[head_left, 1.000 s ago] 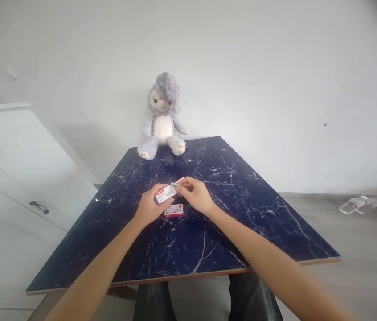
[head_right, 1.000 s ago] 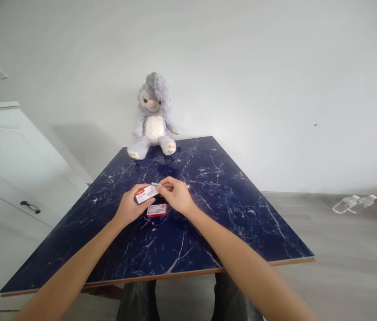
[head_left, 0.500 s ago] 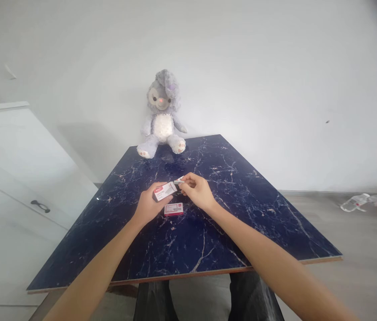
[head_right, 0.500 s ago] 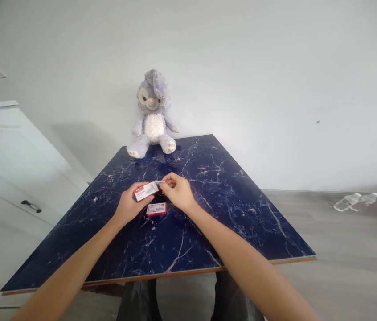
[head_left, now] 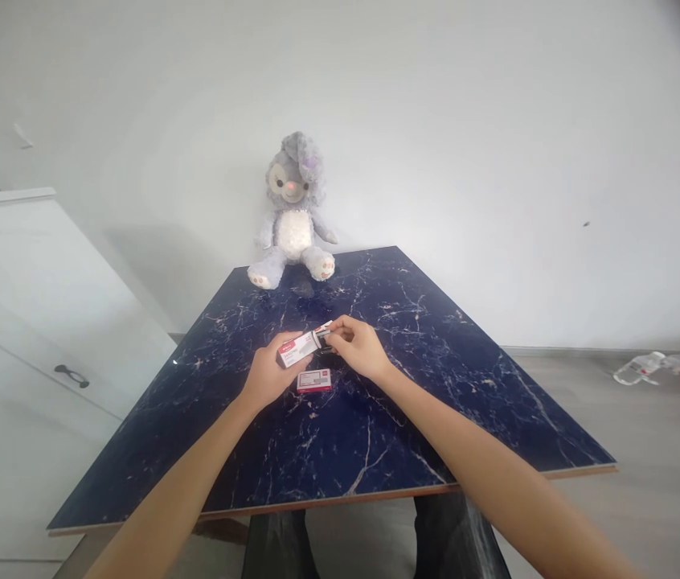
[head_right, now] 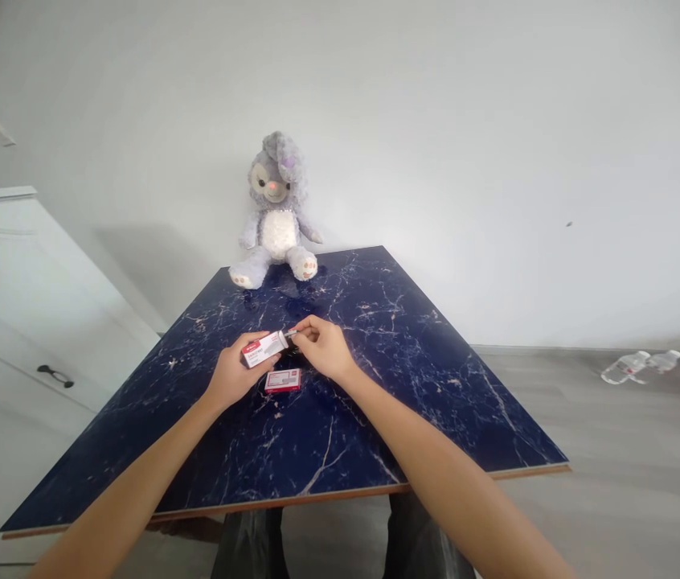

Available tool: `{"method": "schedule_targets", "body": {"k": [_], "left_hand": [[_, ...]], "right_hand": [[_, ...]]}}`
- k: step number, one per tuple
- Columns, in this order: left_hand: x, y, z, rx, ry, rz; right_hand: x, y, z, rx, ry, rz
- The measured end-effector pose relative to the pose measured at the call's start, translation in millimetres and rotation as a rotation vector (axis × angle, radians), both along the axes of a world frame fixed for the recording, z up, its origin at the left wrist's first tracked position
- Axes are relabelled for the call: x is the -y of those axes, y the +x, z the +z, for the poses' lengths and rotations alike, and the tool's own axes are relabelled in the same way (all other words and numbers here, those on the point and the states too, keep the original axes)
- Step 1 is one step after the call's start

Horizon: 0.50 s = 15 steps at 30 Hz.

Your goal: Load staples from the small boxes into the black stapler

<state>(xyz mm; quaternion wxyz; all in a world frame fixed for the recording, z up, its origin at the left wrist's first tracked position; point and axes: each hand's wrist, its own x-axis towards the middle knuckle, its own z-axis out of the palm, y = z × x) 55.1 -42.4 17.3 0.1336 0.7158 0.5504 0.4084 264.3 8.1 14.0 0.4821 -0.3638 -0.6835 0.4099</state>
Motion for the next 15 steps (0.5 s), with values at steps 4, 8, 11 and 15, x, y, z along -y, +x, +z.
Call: {"method": "schedule_targets", "body": {"k": [4,8,11,15], "left_hand": [[-0.8,-0.7,0.9,0.036,-0.01,0.004],[0.3,0.6,2.3,0.054,-0.007,0.009],[1.4,2.0,1.8,0.076,-0.035,0.002],[1.3,1.5,0.3,0.104,-0.064,-0.017]], "right_hand": [[3.2,-1.6,2.6,-0.062,0.016,0.018],[5.3,-2.4,4.8,-0.097,0.033,0.038],[3.3,-2.2,2.1,-0.051,0.04,0.02],[0.0,-2.0,-2.0,-0.041,0.019,0.006]]}}
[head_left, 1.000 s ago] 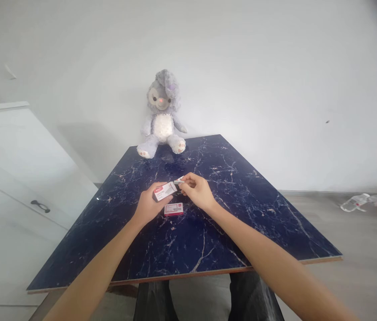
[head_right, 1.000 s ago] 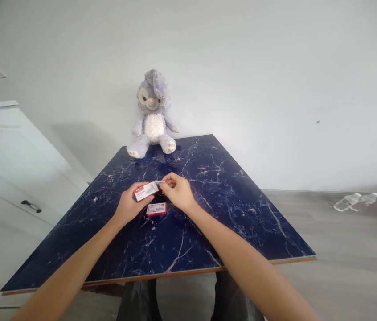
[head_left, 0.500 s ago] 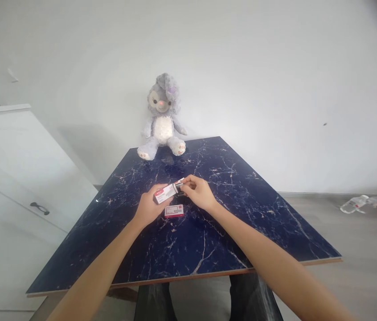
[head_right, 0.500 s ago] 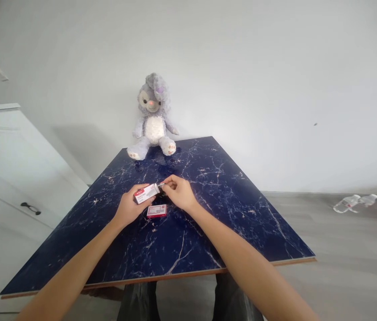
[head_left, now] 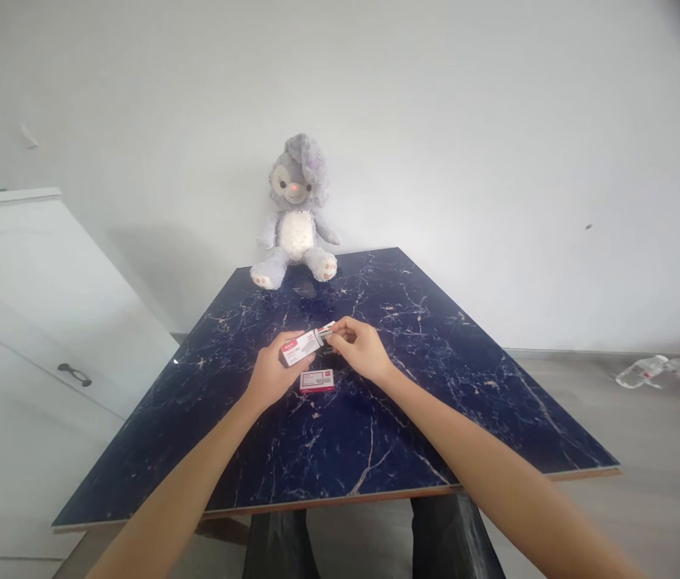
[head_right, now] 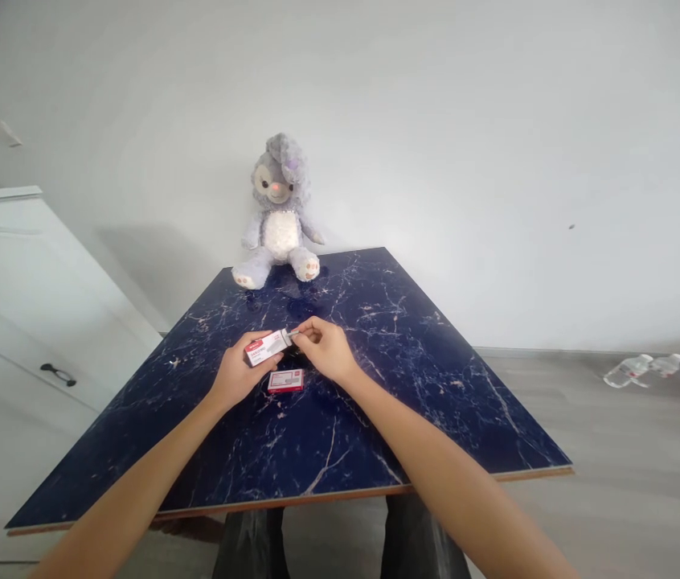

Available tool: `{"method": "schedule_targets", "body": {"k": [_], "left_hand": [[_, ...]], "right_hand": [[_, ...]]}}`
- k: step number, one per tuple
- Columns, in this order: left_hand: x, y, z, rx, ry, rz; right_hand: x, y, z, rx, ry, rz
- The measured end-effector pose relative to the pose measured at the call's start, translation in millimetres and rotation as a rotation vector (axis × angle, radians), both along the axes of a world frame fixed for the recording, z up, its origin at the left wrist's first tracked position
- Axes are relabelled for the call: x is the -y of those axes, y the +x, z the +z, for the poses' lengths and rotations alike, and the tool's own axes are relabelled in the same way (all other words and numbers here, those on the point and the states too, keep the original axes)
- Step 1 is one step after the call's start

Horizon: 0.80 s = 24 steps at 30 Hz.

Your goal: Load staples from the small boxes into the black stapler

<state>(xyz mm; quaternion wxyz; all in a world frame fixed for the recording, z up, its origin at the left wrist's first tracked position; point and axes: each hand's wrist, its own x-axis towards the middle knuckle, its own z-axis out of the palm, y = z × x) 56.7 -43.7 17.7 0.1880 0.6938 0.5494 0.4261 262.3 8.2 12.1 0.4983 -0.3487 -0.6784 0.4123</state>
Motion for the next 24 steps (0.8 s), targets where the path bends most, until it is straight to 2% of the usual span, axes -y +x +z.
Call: {"method": "schedule_targets", "body": {"k": [10,13,19,24], "left_hand": [[-1,1,1.1,-0.019,0.005,-0.01],[-1,0,-0.1,-0.007,-0.01,-0.012],[-2,0,0.0,-0.013,-0.001,-0.015],[-2,0,0.9,-0.008,-0.016,-0.005]], "right_hand": [[3,-1,3,0.005,-0.017,0.026],[1,-2,0,-0.057,-0.038,0.052],[-4,-6,-7,-0.182,-0.184,0.134],[-1,-10,-5,-0.262,-0.189,0.15]]}}
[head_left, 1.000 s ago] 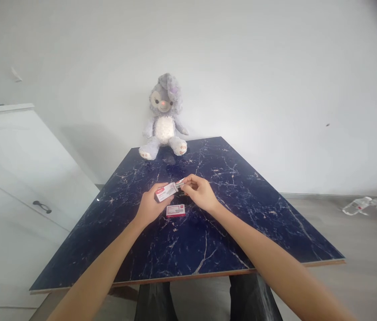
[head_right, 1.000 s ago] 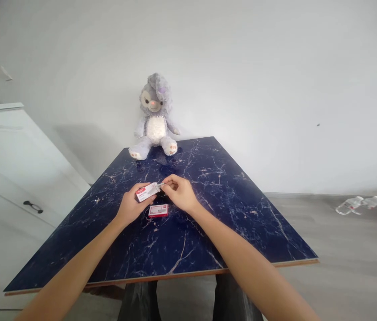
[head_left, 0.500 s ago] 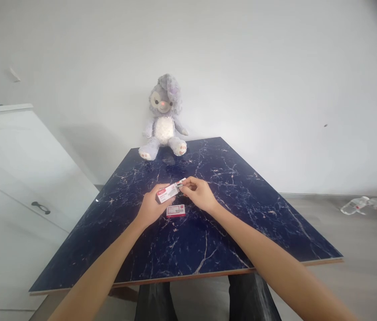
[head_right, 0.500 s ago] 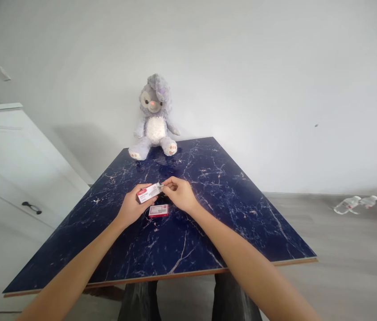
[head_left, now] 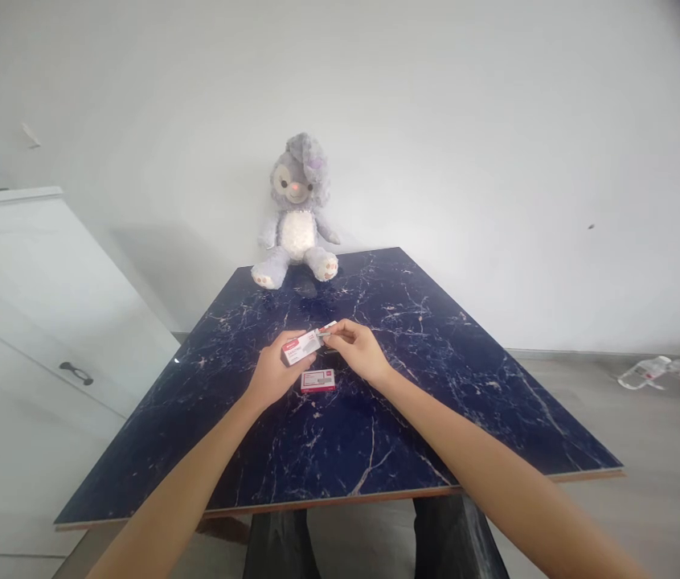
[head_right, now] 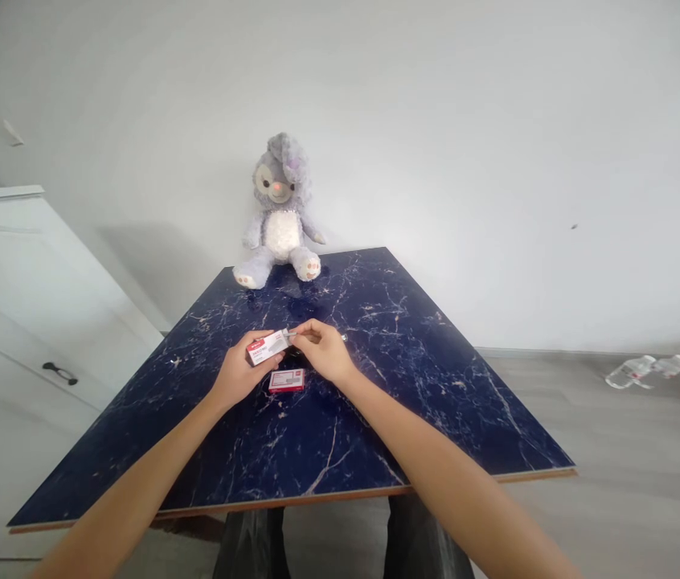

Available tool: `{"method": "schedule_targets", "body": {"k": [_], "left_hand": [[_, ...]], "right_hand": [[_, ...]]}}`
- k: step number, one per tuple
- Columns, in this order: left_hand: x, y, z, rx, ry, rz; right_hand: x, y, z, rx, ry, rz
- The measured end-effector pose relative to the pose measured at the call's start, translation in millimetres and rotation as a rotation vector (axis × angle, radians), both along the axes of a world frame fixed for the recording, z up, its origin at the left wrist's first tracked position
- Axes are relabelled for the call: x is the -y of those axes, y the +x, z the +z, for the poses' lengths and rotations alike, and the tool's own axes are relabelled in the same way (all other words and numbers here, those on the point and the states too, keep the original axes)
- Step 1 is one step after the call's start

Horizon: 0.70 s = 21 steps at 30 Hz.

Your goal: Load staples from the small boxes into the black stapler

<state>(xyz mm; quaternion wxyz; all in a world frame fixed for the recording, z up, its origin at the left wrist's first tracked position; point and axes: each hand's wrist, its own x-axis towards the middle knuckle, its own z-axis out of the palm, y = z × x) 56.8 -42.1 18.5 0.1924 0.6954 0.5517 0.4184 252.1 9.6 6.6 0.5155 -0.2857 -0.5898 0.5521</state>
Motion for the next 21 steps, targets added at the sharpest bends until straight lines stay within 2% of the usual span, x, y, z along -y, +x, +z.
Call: {"method": "schedule_targets", "body": {"k": [3,10,18,21], "left_hand": [[0,0,0.2,-0.004,0.007,0.005],[-1,-2,-1.6,-0.026,0.024,-0.006],[-1,-3,0.2,-0.036,0.034,0.004],[0,-5,0.0,-0.067,0.03,-0.035]], "right_hand": [[1,-1,1,-0.019,-0.017,0.01],[3,1,6,-0.102,-0.157,0.067],[9,2,14,-0.153,-0.23,0.157],[7,5,16,-0.153,-0.221,0.166]]}}
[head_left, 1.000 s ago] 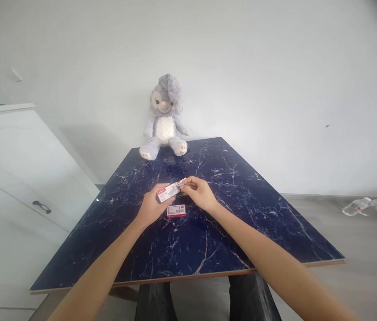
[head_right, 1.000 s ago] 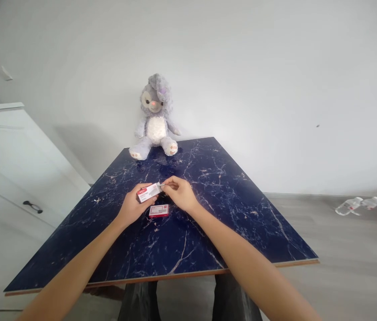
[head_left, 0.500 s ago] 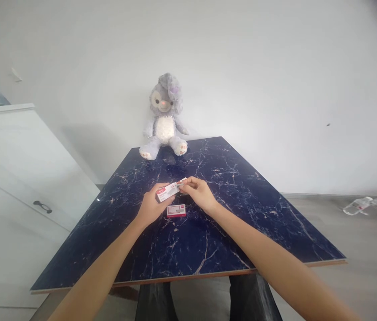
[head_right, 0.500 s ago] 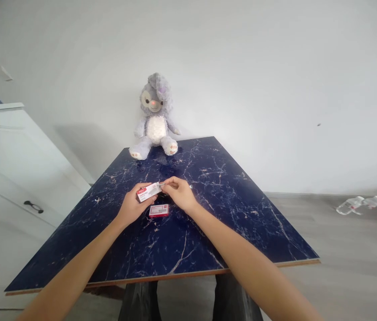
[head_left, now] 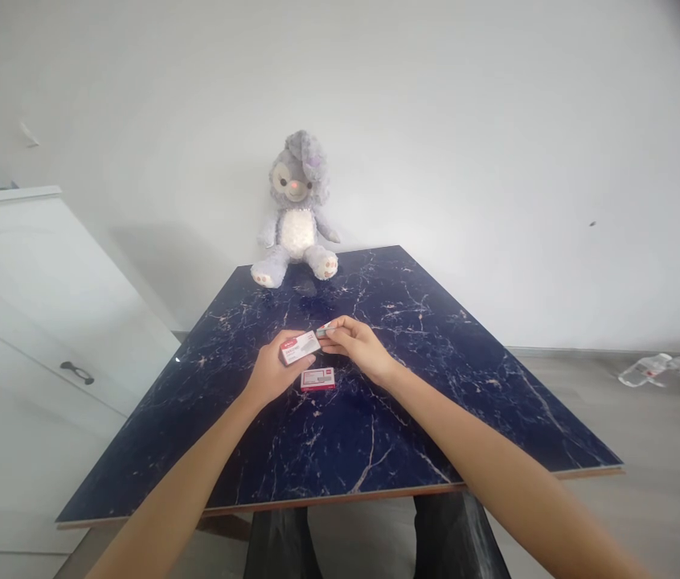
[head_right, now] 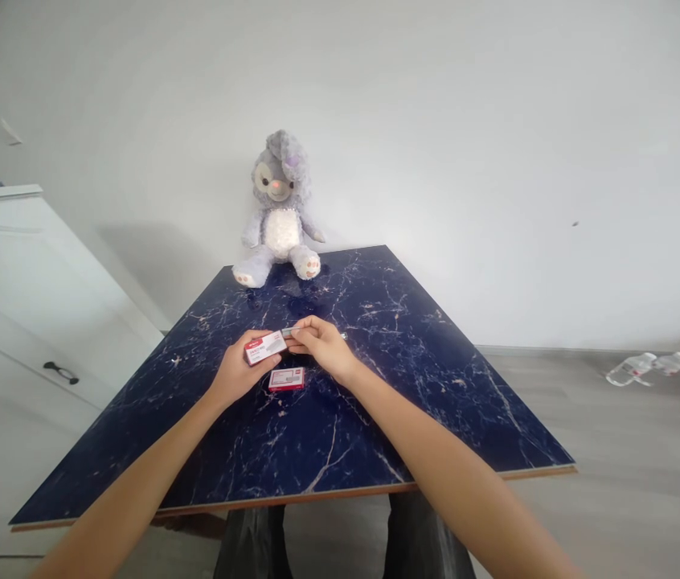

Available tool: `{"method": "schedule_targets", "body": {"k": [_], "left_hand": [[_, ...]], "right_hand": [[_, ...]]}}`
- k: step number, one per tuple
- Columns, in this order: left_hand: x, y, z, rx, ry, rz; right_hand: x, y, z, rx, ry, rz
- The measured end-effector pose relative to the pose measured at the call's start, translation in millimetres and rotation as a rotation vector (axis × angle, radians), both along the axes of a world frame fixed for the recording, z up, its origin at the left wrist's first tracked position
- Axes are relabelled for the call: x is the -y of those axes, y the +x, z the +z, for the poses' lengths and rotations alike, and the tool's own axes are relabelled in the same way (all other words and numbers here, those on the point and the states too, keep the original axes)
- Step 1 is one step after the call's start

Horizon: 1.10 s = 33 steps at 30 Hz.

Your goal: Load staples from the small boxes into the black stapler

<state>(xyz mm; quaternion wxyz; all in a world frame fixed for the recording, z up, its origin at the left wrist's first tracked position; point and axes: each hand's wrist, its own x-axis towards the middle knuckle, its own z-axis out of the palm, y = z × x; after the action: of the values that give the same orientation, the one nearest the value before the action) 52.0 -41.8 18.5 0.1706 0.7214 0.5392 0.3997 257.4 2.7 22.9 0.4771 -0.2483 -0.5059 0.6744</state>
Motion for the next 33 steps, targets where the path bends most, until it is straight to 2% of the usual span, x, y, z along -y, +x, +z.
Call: {"method": "schedule_targets", "body": {"k": [3,7,10,13,15,18,21,23,27,29,33], "left_hand": [[1,2,-0.3,-0.111,-0.007,-0.112],[2,8,0.6,-0.297,0.101,-0.222],[3,14,-0.5,-0.343,0.149,-0.254],[7,26,-4.8,-0.346,0.14,-0.283],[11,36,-8.0,-0.371,0.152,-0.318],[19,48,-9.3,-0.424,0.195,-0.376],[20,44,-4.3,-0.399,0.184,-0.417],[13,33,0.2,-0.312,0.182,-0.324],[-8,6,0.9,-0.209,0.211,0.056],[-17,-3,-4.0,-0.225,0.174,0.109],[-24,-7,-14.7,-0.286,0.078,0.057]], "right_hand": [[-8,7,2,0.001,0.009,-0.111],[-24,22,1,-0.046,-0.068,-0.294],[-38,35,0,-0.083,-0.131,-0.353],[-51,49,-1,-0.068,-0.132,-0.38],[-57,59,-4,0.045,-0.074,-0.388],[-61,76,-15,0.311,0.096,-0.389],[-62,91,-27,0.533,0.218,-0.444],[-61,98,-32,0.629,0.244,-0.482],[-56,100,-29,0.75,0.336,-0.491],[-51,97,-25,0.785,0.42,-0.451],[-44,91,-25,0.876,0.582,-0.365]]}}
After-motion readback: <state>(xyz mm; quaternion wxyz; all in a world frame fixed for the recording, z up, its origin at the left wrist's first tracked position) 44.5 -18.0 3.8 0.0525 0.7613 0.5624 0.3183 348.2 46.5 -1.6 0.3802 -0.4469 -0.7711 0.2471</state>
